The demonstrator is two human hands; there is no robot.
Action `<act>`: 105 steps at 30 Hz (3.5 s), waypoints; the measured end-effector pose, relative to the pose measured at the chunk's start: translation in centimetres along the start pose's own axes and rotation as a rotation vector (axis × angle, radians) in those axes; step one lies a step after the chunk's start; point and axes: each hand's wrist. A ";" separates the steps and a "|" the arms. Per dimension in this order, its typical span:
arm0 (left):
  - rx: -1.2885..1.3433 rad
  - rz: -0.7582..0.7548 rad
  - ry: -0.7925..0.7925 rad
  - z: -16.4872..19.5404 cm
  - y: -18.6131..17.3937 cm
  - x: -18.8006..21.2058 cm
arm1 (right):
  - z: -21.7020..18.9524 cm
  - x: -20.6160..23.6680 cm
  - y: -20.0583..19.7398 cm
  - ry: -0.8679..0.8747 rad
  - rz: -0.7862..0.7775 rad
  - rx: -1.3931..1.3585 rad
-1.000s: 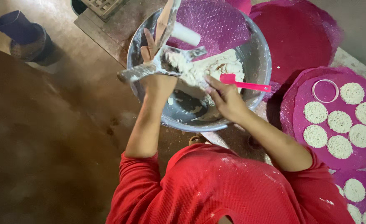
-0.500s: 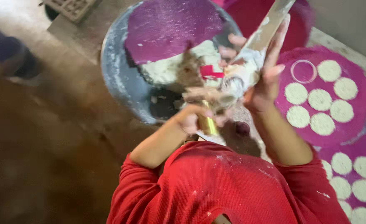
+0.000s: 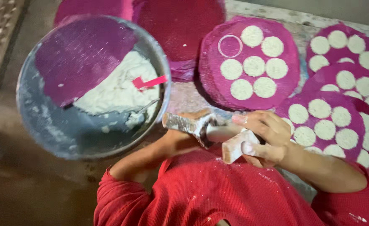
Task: The person scoops rice dough from a large basin using a handheld press mold and extrudes round dough discs onto pink fabric-lined trays. They repeat the pressing cycle across the trays, then carry a tray to a steamer pot, cover it, and later arrange finished trays of rice cakes on bamboo drying racks.
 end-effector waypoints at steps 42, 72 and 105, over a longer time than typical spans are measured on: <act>1.256 0.475 -0.785 -23.3 13.7 -15.9 | 9.3 26.9 0.4 1.295 1.247 -0.569; 0.708 0.664 -0.884 -17.7 18.6 -12.5 | 9.7 29.5 -2.3 1.327 0.862 -0.193; 1.886 0.192 0.626 -27.9 6.3 -26.9 | 21.6 8.1 -3.8 1.731 -0.709 -0.268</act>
Point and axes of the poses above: each hand's wrist, its own x-axis away from the middle knuckle, its own y-axis out of the palm, z = x × y, and after that the axes turned 8 degrees about -x, right-handed
